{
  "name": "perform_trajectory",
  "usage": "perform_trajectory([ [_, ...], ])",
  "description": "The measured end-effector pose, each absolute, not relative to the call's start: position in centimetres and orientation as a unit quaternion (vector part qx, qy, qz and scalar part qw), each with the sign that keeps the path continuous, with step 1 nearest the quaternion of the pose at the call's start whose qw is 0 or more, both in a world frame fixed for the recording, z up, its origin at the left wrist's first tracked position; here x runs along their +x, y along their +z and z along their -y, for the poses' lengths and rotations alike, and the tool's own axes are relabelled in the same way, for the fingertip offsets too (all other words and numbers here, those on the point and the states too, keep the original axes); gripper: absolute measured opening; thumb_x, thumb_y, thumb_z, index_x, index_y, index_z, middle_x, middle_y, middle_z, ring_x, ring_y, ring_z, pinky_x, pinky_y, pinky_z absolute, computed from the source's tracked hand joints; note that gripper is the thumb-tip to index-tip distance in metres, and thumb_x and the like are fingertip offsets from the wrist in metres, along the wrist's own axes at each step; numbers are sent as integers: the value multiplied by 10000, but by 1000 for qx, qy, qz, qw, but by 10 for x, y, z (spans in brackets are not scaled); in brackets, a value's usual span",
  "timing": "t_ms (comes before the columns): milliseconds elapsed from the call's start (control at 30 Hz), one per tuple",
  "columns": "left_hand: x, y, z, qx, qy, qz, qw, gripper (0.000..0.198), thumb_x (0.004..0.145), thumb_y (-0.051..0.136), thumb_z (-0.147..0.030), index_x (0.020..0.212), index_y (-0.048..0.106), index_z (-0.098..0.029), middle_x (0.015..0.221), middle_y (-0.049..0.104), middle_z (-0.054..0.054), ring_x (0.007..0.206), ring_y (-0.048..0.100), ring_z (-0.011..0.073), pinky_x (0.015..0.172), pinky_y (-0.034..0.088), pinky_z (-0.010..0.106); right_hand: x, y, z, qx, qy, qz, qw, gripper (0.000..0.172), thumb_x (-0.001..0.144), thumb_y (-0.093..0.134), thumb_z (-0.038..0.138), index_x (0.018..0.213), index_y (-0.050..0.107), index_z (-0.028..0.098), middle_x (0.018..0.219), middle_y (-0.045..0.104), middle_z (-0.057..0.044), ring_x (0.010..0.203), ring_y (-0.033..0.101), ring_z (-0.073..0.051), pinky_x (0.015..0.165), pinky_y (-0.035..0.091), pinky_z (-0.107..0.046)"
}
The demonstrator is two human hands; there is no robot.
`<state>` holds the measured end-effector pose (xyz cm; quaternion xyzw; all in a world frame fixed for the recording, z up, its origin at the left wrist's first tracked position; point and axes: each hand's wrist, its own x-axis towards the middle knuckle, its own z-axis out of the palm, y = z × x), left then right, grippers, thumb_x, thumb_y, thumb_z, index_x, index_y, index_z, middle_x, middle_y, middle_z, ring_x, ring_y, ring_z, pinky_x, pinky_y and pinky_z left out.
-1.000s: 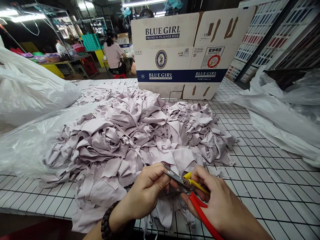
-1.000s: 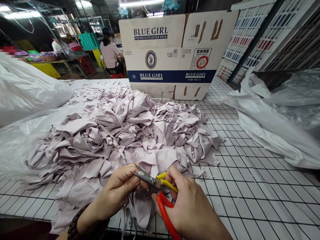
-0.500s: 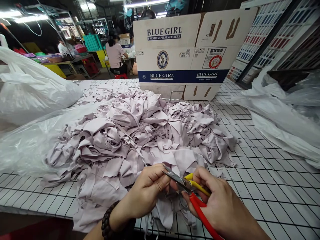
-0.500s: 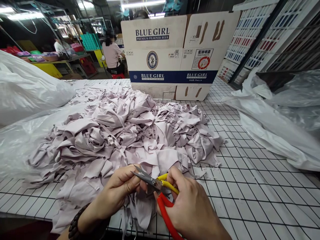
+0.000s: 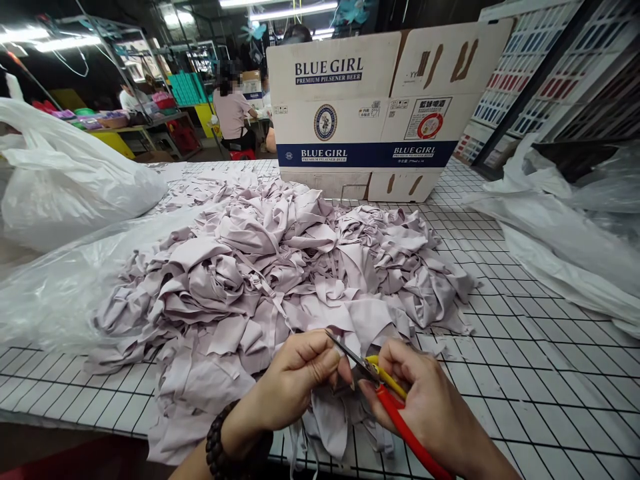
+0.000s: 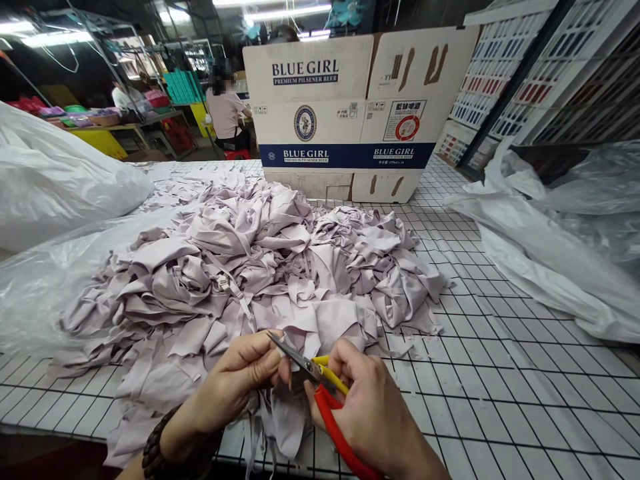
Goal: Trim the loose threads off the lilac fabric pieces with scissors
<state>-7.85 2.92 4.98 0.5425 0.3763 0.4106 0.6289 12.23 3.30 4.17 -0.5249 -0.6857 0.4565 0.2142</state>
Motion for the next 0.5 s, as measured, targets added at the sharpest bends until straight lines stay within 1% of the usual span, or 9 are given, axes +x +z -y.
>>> perform_trajectory([
  [67, -78, 50, -29, 544, 410, -383, 623, 425, 916, 540, -477, 731, 657, -112, 659, 505, 17, 629, 443, 115, 603, 330, 241, 124, 36, -35, -509, 526, 640, 236, 412, 713, 735, 332, 669, 336, 241, 547, 407, 92, 471, 358, -78, 435, 300, -201],
  [133, -78, 49, -29, 547, 412, -385, 619, 439, 912, 537, -491, 719, 653, -114, 654, 495, 13, 625, 436, 114, 602, 321, 244, 131, 30, -39, -508, 570, 578, 289, 390, 728, 737, 418, 686, 394, 236, 539, 399, 93, 449, 344, -77, 418, 306, -200],
  [200, -80, 49, -30, 543, 416, -388, 618, 442, 904, 542, -501, 718, 649, -115, 663, 500, 17, 633, 440, 118, 604, 315, 246, 143, 28, -44, -522, 573, 528, 347, 370, 757, 692, 524, 731, 467, 232, 536, 420, 81, 448, 369, -91, 426, 355, -214],
  [267, -83, 48, -30, 534, 422, -392, 619, 444, 894, 550, -512, 720, 642, -115, 664, 503, 18, 631, 437, 120, 598, 306, 247, 155, 29, -46, -530, 565, 512, 372, 380, 784, 637, 584, 776, 528, 220, 576, 489, 47, 495, 439, -115, 500, 430, -246],
  [333, -84, 47, -30, 530, 424, -395, 619, 446, 886, 556, -520, 723, 639, -114, 658, 500, 16, 622, 430, 119, 593, 298, 248, 161, 32, -44, -530, 570, 513, 363, 385, 792, 617, 591, 786, 540, 214, 651, 551, 17, 545, 475, -125, 565, 457, -265],
  [367, -85, 47, -30, 531, 422, -396, 619, 445, 886, 555, -520, 726, 640, -114, 656, 498, 15, 620, 427, 119, 593, 297, 248, 160, 34, -41, -534, 571, 514, 353, 378, 787, 626, 581, 780, 525, 217, 661, 548, 21, 547, 465, -120, 559, 444, -260],
  [433, -84, 48, -30, 539, 418, -396, 614, 444, 892, 546, -515, 726, 643, -115, 660, 495, 16, 626, 427, 122, 597, 303, 248, 154, 37, -32, -554, 554, 524, 334, 376, 759, 666, 543, 744, 460, 229, 625, 484, 54, 528, 409, -104, 505, 382, -231],
  [500, -83, 50, -29, 556, 412, -395, 604, 440, 904, 531, -501, 723, 649, -117, 668, 491, 19, 638, 431, 126, 602, 313, 247, 143, 39, -23, -572, 512, 561, 311, 378, 742, 683, 490, 725, 399, 240, 591, 401, 79, 522, 367, -100, 474, 327, -216],
])
